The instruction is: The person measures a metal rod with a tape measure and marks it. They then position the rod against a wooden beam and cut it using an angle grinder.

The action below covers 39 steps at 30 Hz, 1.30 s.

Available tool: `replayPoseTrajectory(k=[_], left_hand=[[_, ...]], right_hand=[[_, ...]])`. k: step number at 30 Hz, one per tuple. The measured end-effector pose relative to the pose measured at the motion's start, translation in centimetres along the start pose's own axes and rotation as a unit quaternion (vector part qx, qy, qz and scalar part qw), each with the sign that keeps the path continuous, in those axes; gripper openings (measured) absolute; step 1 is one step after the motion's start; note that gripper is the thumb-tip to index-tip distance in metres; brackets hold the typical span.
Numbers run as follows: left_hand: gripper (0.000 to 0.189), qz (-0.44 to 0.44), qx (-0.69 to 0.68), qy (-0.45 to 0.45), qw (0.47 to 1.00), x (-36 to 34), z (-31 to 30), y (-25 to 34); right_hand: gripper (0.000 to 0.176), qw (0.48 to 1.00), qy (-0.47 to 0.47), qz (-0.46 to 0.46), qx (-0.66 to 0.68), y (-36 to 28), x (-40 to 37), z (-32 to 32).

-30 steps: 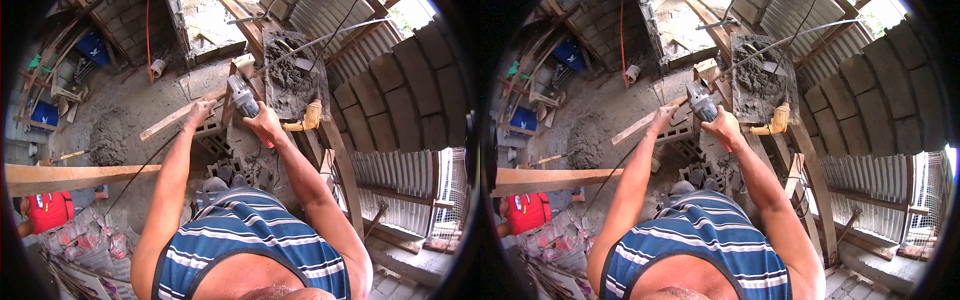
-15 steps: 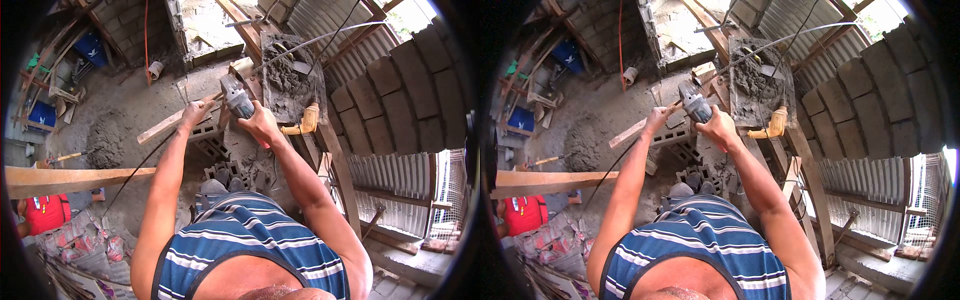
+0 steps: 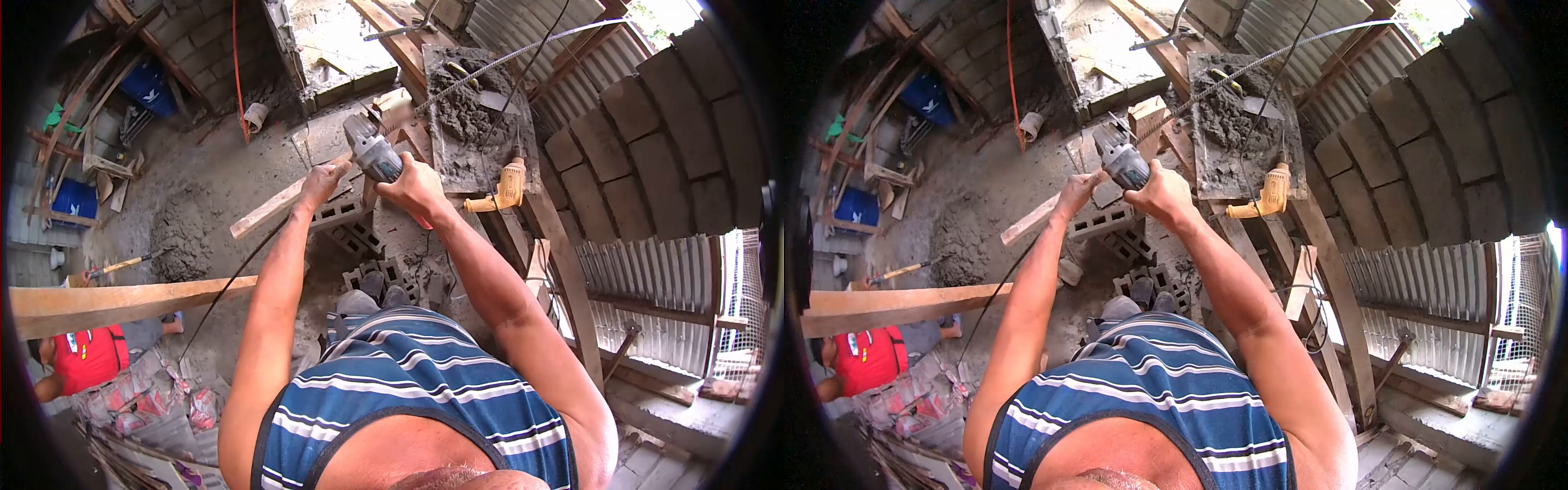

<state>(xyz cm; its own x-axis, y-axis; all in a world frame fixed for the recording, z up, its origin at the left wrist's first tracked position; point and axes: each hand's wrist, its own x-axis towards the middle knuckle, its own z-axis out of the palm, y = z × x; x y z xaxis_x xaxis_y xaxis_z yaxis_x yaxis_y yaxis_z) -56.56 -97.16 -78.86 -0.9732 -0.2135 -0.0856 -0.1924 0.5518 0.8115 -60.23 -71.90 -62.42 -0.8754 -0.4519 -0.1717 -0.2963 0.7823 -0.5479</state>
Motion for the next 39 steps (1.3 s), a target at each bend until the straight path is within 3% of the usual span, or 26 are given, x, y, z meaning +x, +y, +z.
replayPoseTrajectory(k=[4,6,12,29,31,37,39], left_hand=[[0.079,0.017,-0.015,-0.014,1.000,0.7,0.4,-1.0],[0.090,0.020,0.008,-0.005,1.000,0.3,0.5,-0.7],[0.082,0.000,0.025,-0.018,1.000,0.1,0.1,0.4],[0.082,-0.036,0.026,-0.013,0.999,0.3,-0.6,1.3],[0.082,-0.042,0.029,-0.016,0.999,0.3,-0.6,1.5],[0.066,0.005,0.032,0.030,0.999,0.7,0.3,0.1],[0.062,-0.025,0.060,-0.018,0.998,0.7,0.2,0.0]], right_hand=[[0.073,1.000,-0.008,0.015,0.000,0.0,0.0,-0.5],[0.074,1.000,-0.009,0.021,0.003,0.1,0.2,-0.4],[0.075,0.999,-0.015,0.034,0.006,0.9,0.4,-0.3],[0.072,1.000,-0.002,0.016,0.008,1.7,1.1,0.4],[0.077,1.000,0.000,0.012,0.010,1.8,1.3,0.6],[0.071,0.999,-0.012,0.026,0.026,1.4,1.2,0.7],[0.072,1.000,-0.008,0.002,0.000,1.4,1.3,0.9]])
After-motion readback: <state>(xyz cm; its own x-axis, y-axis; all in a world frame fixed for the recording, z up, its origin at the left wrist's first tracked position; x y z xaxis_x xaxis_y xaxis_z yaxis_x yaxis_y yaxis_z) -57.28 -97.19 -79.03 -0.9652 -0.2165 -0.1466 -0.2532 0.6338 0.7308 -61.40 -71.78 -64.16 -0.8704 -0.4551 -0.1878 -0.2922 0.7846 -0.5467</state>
